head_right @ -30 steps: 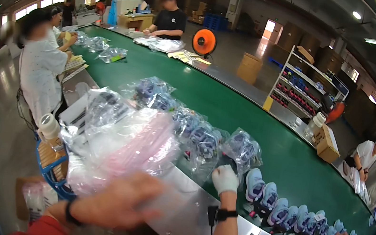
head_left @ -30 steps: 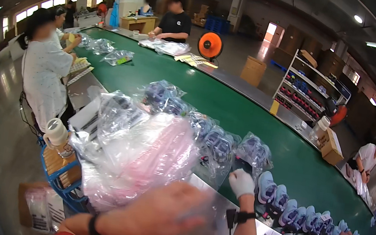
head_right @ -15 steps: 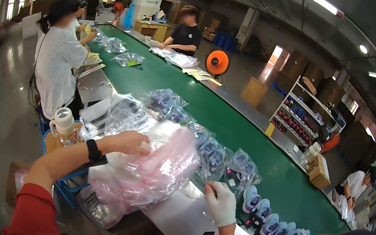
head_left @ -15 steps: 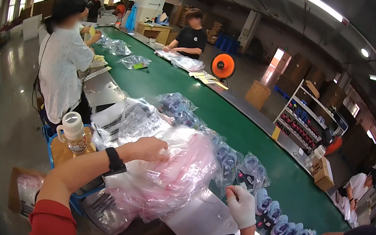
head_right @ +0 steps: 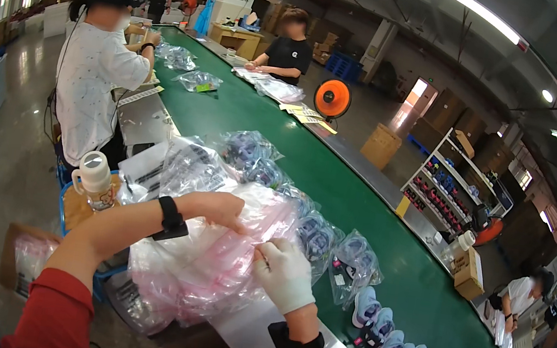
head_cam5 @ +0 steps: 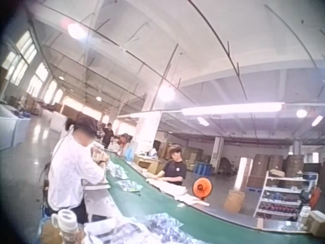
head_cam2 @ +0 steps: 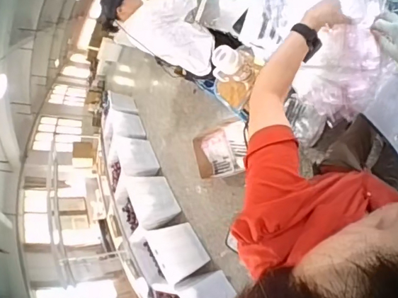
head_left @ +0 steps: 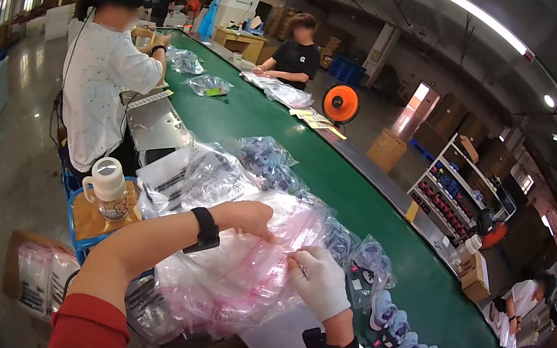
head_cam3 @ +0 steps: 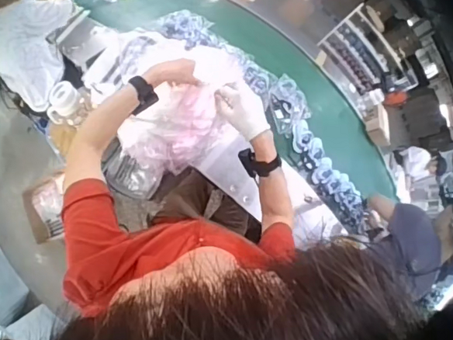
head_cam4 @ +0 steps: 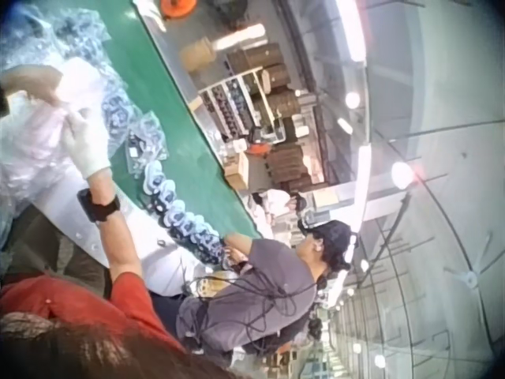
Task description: The person places pairs of light blue and purple sneakers into clear plastic bags on a green conveyor belt. They handle the shoes and bags by hand, opening the bags and inserting the footwear one pair at a time. The person works continuously along the line, moving the packaged shoes down the belt.
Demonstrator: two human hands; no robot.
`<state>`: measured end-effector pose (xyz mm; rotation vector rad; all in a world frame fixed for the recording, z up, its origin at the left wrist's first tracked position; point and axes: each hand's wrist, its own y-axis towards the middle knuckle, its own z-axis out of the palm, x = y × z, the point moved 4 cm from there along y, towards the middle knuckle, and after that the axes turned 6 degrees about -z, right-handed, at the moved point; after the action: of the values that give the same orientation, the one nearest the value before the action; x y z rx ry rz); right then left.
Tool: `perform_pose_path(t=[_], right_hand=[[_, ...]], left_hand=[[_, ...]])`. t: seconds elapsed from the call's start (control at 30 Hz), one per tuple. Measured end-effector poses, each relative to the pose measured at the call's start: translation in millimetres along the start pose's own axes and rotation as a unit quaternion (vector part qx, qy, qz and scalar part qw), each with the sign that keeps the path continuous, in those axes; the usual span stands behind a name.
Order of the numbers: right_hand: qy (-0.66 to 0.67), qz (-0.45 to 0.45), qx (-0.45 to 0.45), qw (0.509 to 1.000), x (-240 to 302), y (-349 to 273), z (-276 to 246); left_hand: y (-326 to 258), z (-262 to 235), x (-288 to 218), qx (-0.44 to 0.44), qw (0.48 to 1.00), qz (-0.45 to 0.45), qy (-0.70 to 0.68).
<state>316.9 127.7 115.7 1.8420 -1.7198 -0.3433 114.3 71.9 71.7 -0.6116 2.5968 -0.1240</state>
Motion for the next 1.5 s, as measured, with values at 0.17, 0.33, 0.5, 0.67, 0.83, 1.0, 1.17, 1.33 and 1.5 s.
perform_pose_path(t=[0.17,0.33,0.5,0.67,0.83,1.0,1.17,1.33,1.5], right_hand=[[-0.009,-0.008,-0.002,1.0,0.2,-2.8,4.1],[-0.017,-0.017,-0.024,0.999,-2.0,-6.4,8.5],[-0.022,-0.015,-0.041,0.999,-3.2,-9.7,12.0],[-0.003,-0.005,-0.057,0.998,-7.1,-16.3,14.1],[0.015,-0.005,-0.053,0.998,-9.9,-18.1,10.4],[0.045,0.01,-0.129,0.991,7.1,-7.5,-32.7],[0.068,-0.023,-0.097,0.993,51.0,20.2,-34.9],[-0.036,-0.044,-0.096,0.994,87.0,38.4,22.2],[-0.092,-0.045,-0.082,0.991,103.6,46.5,30.3]], left_hand=[[-2.2,-7.8,-2.2,0.009,0.999,-0.034,-0.01],[-6.8,-14.3,-21.0,0.002,0.994,-0.111,-0.01],[15.2,3.8,-17.7,-0.049,0.989,-0.05,0.132],[20.4,5.1,0.7,-0.089,0.988,-0.101,0.082],[0.3,-18.7,15.8,-0.014,0.99,-0.069,-0.122],[-45.6,-51.9,23.8,0.017,0.969,0.008,-0.247],[-86.8,-62.5,20.6,0.009,0.925,0.007,-0.38],[-107.7,-58.6,22.5,-0.099,0.89,0.093,-0.436],[-125.4,-58.8,12.5,-0.087,0.93,0.036,-0.356]])
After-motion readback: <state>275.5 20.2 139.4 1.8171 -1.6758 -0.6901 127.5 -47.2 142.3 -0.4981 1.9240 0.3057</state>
